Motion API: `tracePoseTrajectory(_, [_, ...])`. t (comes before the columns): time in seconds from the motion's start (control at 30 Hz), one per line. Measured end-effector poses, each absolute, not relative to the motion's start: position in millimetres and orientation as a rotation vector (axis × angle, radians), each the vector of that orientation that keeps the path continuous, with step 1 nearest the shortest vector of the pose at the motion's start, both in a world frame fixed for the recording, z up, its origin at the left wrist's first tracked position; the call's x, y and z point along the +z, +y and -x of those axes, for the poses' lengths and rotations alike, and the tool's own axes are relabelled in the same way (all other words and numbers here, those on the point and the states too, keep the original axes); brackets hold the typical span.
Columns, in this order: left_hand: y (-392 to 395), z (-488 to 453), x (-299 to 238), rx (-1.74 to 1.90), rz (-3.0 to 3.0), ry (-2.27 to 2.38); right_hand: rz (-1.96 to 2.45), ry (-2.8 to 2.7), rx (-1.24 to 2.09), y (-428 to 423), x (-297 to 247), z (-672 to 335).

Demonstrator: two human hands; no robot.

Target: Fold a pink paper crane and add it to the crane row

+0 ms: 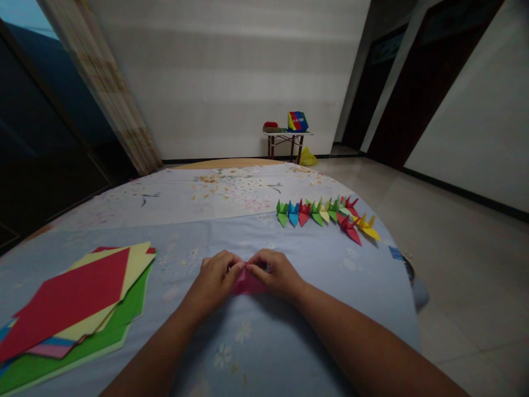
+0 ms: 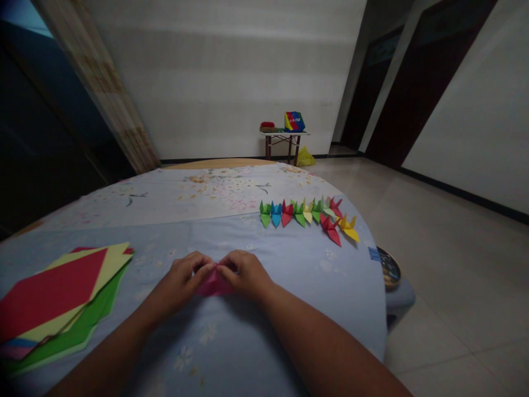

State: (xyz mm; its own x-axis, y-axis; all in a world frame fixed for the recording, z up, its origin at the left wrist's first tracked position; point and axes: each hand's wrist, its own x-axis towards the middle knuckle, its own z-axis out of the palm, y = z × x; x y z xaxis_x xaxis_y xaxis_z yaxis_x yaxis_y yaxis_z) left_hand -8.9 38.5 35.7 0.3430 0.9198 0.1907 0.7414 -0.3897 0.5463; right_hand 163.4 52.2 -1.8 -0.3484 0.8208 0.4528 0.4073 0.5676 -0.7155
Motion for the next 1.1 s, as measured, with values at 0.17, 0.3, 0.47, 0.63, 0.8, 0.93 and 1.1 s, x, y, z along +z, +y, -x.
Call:
tracePoseTrajectory(0.17, [37,7,35,0.655,-2.335,1.478,1.009,-1.955,0.658,51,1,-162])
tracePoseTrajectory(0.3, [42,10,39,0.89,-2.157,1.532,1.086,-1.797,0.829,52,2,-162])
tracePoseTrajectory(0.47, [44,4,41,1.244,-1.367,1.429,1.047,-1.381,1.226,59,-3,-161])
tracePoseTrajectory(0.63, [31,-14,29,1.21,-1.019,1.164,0.99,-1.216,1.283,63,-4,-159])
tracePoseTrajectory(0.8, [29,-20,25,1.236,-0.986,1.086,0.988,-1.192,1.324,63,-6,-159])
tracePoseTrajectory(0.93, [32,-21,27,1.223,-1.014,1.155,0.956,-1.206,1.378,63,-9,-160])
tracePoseTrajectory(1.1, [32,-19,26,1.199,-1.148,1.25,0.914,-1.236,1.395,63,-7,-161])
